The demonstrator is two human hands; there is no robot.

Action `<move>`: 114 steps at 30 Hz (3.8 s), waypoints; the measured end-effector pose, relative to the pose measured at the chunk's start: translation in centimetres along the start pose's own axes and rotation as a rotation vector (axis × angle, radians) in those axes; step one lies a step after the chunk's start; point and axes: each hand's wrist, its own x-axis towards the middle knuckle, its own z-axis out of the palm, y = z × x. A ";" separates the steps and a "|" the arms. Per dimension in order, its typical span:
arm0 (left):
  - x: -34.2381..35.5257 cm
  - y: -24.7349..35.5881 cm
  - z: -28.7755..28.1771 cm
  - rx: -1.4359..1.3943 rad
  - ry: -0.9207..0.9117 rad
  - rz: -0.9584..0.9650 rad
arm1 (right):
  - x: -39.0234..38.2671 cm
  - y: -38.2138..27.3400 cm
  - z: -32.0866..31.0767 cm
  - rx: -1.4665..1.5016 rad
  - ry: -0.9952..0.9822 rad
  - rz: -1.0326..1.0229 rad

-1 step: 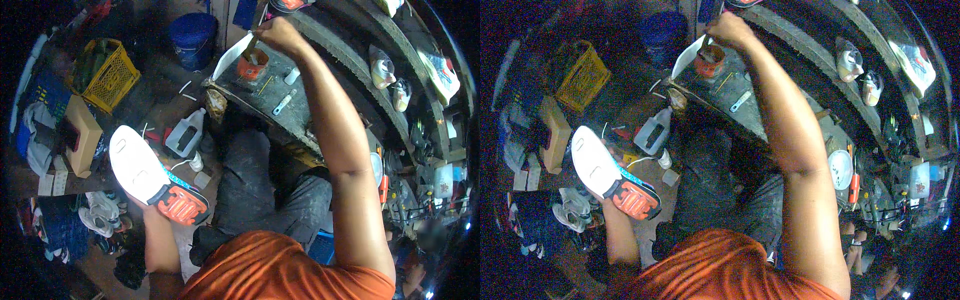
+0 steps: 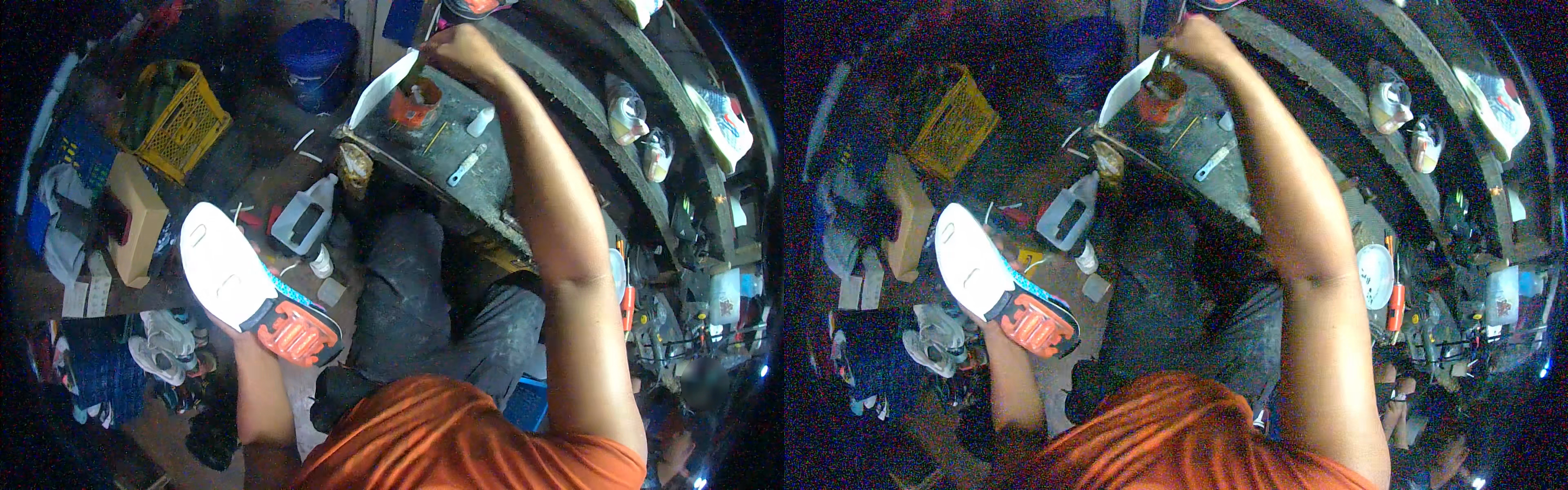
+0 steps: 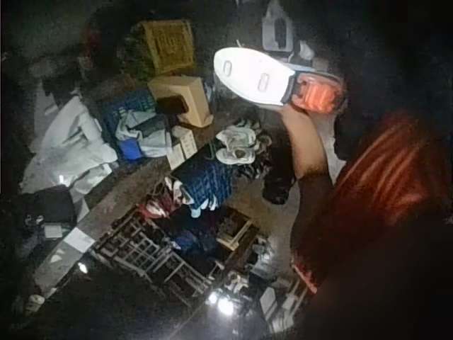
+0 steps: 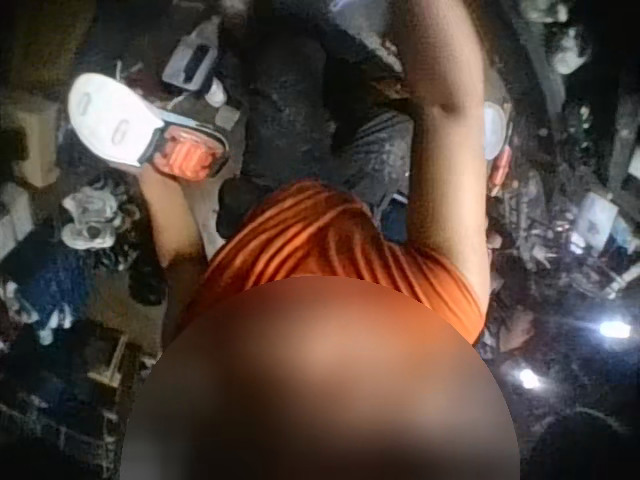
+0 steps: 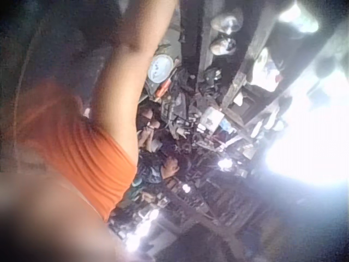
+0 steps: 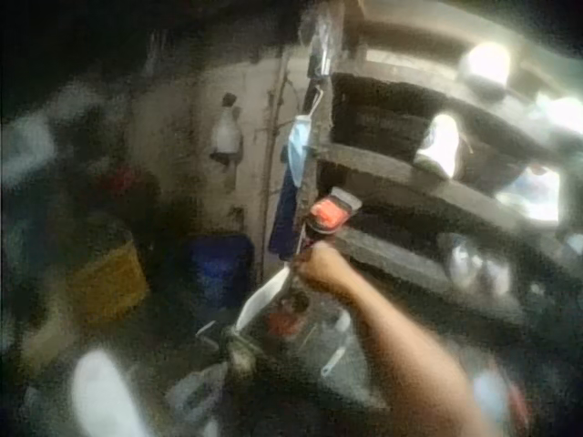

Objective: The person works on a single slip-on shoe, using a screwdriver to pry and separate the sole from the upper, then applies a liquid with a brush to the sole edge. The person continues prying and pressing the sole along the perimeter of the shoe.

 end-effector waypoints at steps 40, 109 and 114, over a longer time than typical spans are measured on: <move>2.1 -7.3 9.5 0.395 0.409 -0.095 | -7.0 3.3 4.6 0.444 0.489 0.144; -4.8 -12.8 17.2 0.752 -0.111 -0.179 | -36.7 -13.7 -4.2 0.775 0.343 -0.496; -4.7 -13.0 17.7 0.664 -0.052 -0.113 | -36.7 -13.6 -4.1 0.813 0.300 -0.506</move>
